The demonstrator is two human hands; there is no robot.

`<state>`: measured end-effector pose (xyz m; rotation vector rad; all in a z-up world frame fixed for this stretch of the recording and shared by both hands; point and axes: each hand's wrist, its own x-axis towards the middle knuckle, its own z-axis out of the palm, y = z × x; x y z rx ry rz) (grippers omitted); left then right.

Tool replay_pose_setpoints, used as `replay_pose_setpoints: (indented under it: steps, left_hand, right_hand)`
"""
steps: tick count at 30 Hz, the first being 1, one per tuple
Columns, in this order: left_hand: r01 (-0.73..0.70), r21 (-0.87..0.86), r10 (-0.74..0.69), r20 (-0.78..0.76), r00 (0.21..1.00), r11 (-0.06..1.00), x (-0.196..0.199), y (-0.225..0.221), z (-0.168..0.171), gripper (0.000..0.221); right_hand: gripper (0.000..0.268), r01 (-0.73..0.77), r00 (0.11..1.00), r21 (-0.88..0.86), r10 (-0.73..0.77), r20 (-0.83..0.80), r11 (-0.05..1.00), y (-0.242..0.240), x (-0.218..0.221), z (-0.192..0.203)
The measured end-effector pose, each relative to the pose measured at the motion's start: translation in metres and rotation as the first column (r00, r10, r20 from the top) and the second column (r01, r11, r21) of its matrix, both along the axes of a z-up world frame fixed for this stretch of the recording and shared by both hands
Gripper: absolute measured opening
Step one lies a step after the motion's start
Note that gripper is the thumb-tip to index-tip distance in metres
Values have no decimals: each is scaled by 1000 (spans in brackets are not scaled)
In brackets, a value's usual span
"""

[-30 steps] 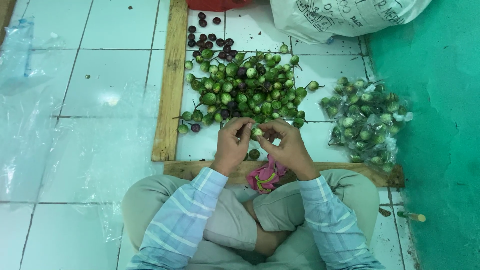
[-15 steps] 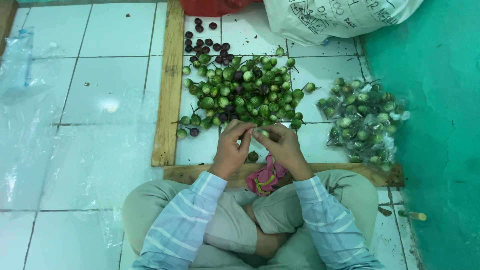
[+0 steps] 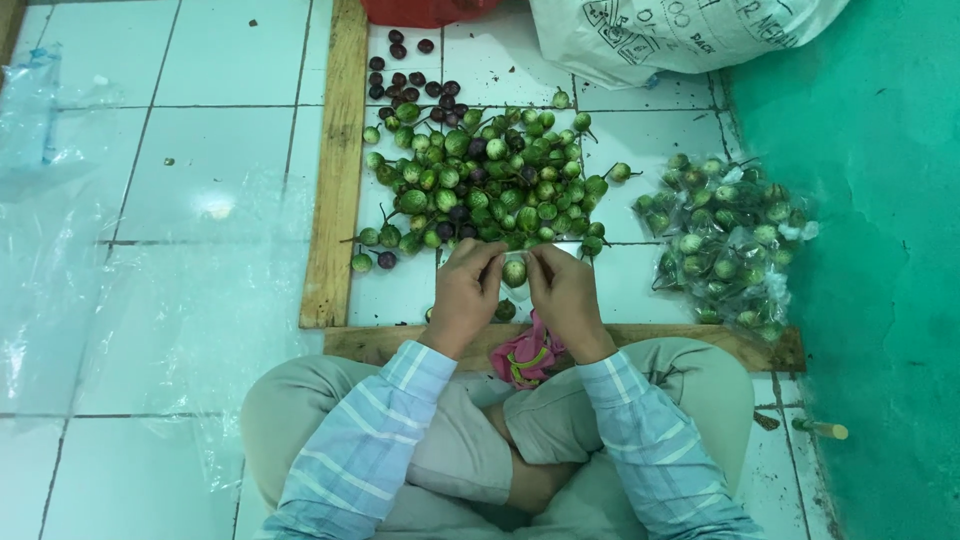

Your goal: Cleaning small green vegetables with a cloth and placing them into plastic bags

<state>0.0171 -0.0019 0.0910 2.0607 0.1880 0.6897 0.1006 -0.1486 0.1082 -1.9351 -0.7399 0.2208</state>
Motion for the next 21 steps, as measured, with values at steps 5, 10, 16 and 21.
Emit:
replay_pose_setpoints:
  steps: [5, 10, 16, 21]
  left_hand:
    - [0, 88, 5, -58, 998, 996, 0, 4, 0, 19]
    - [-28, 106, 37, -81, 996, 994, -6, 4, 14, 21]
    - [-29, -9, 28, -43, 999, 1000, -5, 4, 18, 21]
    - [-91, -135, 87, -35, 996, 987, -2, 14, 7, 19]
  right_hand:
    - [20, -35, 993, -79, 43, 110, 996, 4, -4, 16]
    - [20, -54, 994, 11, 53, 95, 998, 4, -4, 17]
    - [18, -45, 997, 124, 37, 64, 991, 4, -5, 12]
    - [37, -27, 991, -309, -15, -134, 951, -2, 7, -8]
